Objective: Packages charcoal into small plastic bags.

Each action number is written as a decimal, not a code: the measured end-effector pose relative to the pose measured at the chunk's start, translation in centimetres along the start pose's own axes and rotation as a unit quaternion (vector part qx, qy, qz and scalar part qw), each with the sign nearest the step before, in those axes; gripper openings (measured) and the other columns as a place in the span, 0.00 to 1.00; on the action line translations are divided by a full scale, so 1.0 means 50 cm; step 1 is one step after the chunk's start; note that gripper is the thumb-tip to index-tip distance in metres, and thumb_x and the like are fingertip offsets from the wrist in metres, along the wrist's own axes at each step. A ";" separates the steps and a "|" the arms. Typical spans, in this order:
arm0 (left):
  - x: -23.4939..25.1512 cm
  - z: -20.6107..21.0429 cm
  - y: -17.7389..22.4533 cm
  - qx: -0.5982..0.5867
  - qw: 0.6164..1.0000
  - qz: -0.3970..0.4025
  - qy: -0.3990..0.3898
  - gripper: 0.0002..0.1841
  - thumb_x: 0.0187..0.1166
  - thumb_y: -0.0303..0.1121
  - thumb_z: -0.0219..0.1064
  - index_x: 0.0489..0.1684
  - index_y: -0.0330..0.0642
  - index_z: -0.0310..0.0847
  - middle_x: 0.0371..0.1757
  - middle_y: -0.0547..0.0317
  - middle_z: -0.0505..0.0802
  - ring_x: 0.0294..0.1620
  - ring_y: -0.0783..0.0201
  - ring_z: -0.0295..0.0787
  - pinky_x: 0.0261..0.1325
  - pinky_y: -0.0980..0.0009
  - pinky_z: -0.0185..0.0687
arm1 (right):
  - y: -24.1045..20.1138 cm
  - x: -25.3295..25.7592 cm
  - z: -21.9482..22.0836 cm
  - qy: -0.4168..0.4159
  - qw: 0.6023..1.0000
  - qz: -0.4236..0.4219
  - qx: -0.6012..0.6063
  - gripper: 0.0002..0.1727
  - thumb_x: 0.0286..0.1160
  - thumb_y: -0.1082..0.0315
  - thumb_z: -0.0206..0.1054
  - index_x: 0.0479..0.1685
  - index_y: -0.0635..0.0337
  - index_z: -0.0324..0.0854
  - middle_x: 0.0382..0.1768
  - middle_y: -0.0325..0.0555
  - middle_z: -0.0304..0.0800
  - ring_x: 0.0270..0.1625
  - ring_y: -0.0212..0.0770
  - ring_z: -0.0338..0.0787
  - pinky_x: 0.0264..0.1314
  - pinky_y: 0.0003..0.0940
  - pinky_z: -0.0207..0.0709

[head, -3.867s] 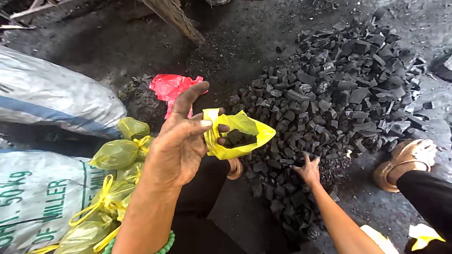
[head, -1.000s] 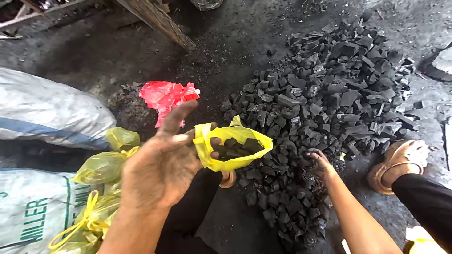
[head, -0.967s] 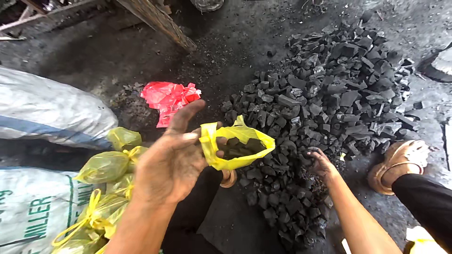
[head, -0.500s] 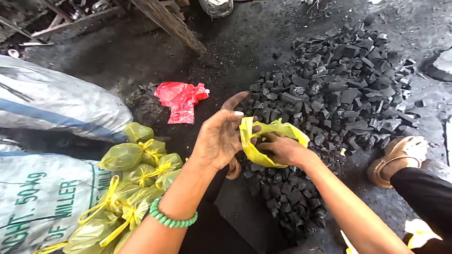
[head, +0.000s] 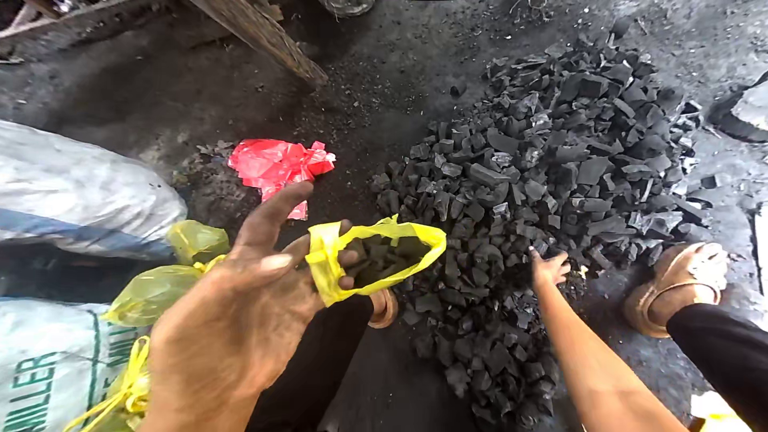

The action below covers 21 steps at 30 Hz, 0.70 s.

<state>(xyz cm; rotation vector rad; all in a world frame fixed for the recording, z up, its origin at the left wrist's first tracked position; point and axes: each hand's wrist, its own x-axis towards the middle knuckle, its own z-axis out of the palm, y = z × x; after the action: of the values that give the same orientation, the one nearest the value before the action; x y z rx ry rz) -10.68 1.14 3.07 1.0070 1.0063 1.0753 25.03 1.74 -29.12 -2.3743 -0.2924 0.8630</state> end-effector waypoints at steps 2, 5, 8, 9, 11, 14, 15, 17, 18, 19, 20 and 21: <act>0.003 -0.017 -0.001 -0.004 1.000 0.001 -0.007 0.32 0.74 0.46 0.66 0.83 0.62 0.68 0.58 0.51 0.92 0.44 0.59 0.95 0.41 0.65 0.94 | -0.005 -0.014 0.025 0.006 1.000 -0.015 -0.014 0.42 0.82 0.54 0.69 0.91 0.61 0.55 0.89 0.79 0.46 0.85 0.78 0.63 0.80 0.65 0.67; 0.006 -0.020 0.000 -0.005 1.000 -0.005 -0.013 0.32 0.73 0.47 0.68 0.81 0.64 0.69 0.55 0.54 0.93 0.44 0.60 0.95 0.42 0.65 0.93 | 0.009 -0.024 0.024 -0.002 0.998 -0.065 0.026 0.34 0.74 0.65 0.76 0.79 0.67 0.71 0.81 0.82 0.58 0.81 0.76 0.68 0.79 0.63 0.69; 0.001 0.005 -0.001 -0.017 1.000 -0.003 -0.019 0.32 0.70 0.50 0.72 0.79 0.62 0.73 0.55 0.54 0.93 0.43 0.62 0.95 0.40 0.66 0.93 | 0.012 -0.047 0.006 -0.012 0.973 -0.039 0.227 0.31 0.72 0.75 0.75 0.75 0.74 0.71 0.73 0.75 0.72 0.73 0.63 0.77 0.73 0.56 0.74; -0.002 0.020 -0.002 -0.023 1.000 -0.007 -0.019 0.32 0.70 0.49 0.71 0.78 0.60 0.73 0.54 0.54 0.93 0.43 0.62 0.95 0.41 0.66 0.93 | 0.000 -0.063 -0.007 -0.037 0.949 -0.018 0.312 0.29 0.75 0.76 0.71 0.76 0.71 0.68 0.66 0.67 0.77 0.61 0.54 0.82 0.61 0.50 0.81; -0.005 0.055 -0.005 -0.025 0.999 -0.020 -0.025 0.30 0.71 0.47 0.68 0.78 0.59 0.72 0.50 0.56 0.95 0.40 0.63 0.95 0.40 0.66 0.94 | -0.047 -0.114 -0.062 -0.145 0.882 -0.008 0.448 0.25 0.84 0.71 0.61 0.78 0.58 0.63 0.53 0.49 0.80 0.45 0.40 0.86 0.45 0.40 0.85; -0.007 0.098 -0.015 -0.014 0.997 -0.052 -0.056 0.30 0.73 0.42 0.58 0.80 0.61 0.67 0.50 0.58 0.93 0.38 0.65 0.93 0.40 0.68 0.91 | -0.108 -0.200 -0.159 -0.373 0.750 -0.147 0.526 0.24 0.69 0.63 0.71 0.65 0.41 0.70 0.45 0.34 0.91 0.41 0.32 0.93 0.41 0.32 0.91; -0.004 0.110 -0.017 -0.016 0.996 -0.059 -0.070 0.30 0.72 0.41 0.57 0.80 0.62 0.66 0.50 0.59 0.94 0.39 0.65 0.94 0.39 0.68 0.92 | -0.131 -0.226 -0.182 -0.444 0.704 -0.210 0.513 0.26 0.58 0.59 0.82 0.58 0.38 0.78 0.46 0.33 0.95 0.41 0.31 0.94 0.41 0.31 0.92; 0.000 0.136 -0.019 -0.025 0.992 -0.074 -0.097 0.31 0.72 0.39 0.55 0.81 0.62 0.66 0.50 0.59 0.93 0.40 0.63 0.93 0.39 0.68 0.91 | -0.178 -0.266 -0.212 -0.538 0.663 -0.365 0.372 0.24 0.53 0.55 0.86 0.54 0.37 0.88 0.52 0.30 0.94 0.46 0.29 0.93 0.44 0.29 0.91; 0.002 0.148 -0.020 -0.026 0.990 -0.082 -0.112 0.31 0.72 0.39 0.54 0.82 0.61 0.66 0.50 0.57 0.93 0.40 0.63 0.93 0.39 0.68 0.90 | -0.199 -0.289 -0.220 -0.528 0.680 -0.437 0.262 0.24 0.52 0.57 0.84 0.53 0.40 0.88 0.55 0.30 0.93 0.50 0.28 0.92 0.50 0.29 0.89; 0.003 0.157 -0.022 -0.024 0.987 -0.090 -0.132 0.31 0.73 0.40 0.53 0.83 0.61 0.64 0.50 0.56 0.92 0.40 0.62 0.93 0.39 0.68 0.90 | -0.214 -0.314 -0.220 -0.482 0.711 -0.493 0.140 0.24 0.51 0.64 0.82 0.53 0.50 0.87 0.55 0.36 0.91 0.53 0.31 0.91 0.56 0.32 0.88; 0.004 0.165 -0.025 -0.026 0.983 -0.099 -0.151 0.32 0.73 0.40 0.52 0.84 0.60 0.64 0.50 0.55 0.92 0.41 0.62 0.93 0.39 0.68 0.90 | -0.223 -0.335 -0.212 -0.439 0.724 -0.532 0.012 0.23 0.55 0.69 0.82 0.55 0.58 0.88 0.60 0.48 0.88 0.60 0.42 0.88 0.63 0.43 0.84; 0.005 0.173 -0.029 -0.027 0.980 -0.109 -0.167 0.32 0.73 0.39 0.52 0.83 0.59 0.64 0.50 0.55 0.92 0.41 0.63 0.93 0.39 0.68 0.90 | -0.224 -0.356 -0.199 -0.382 0.728 -0.557 -0.115 0.22 0.60 0.71 0.82 0.57 0.60 0.89 0.64 0.57 0.85 0.64 0.55 0.86 0.66 0.56 0.81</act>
<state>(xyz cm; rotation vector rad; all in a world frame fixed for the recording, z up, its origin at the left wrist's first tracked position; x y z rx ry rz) -2.02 -0.05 3.63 0.9688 0.7882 0.7196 17.73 -0.68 -7.15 -1.3561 -1.9784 1.0901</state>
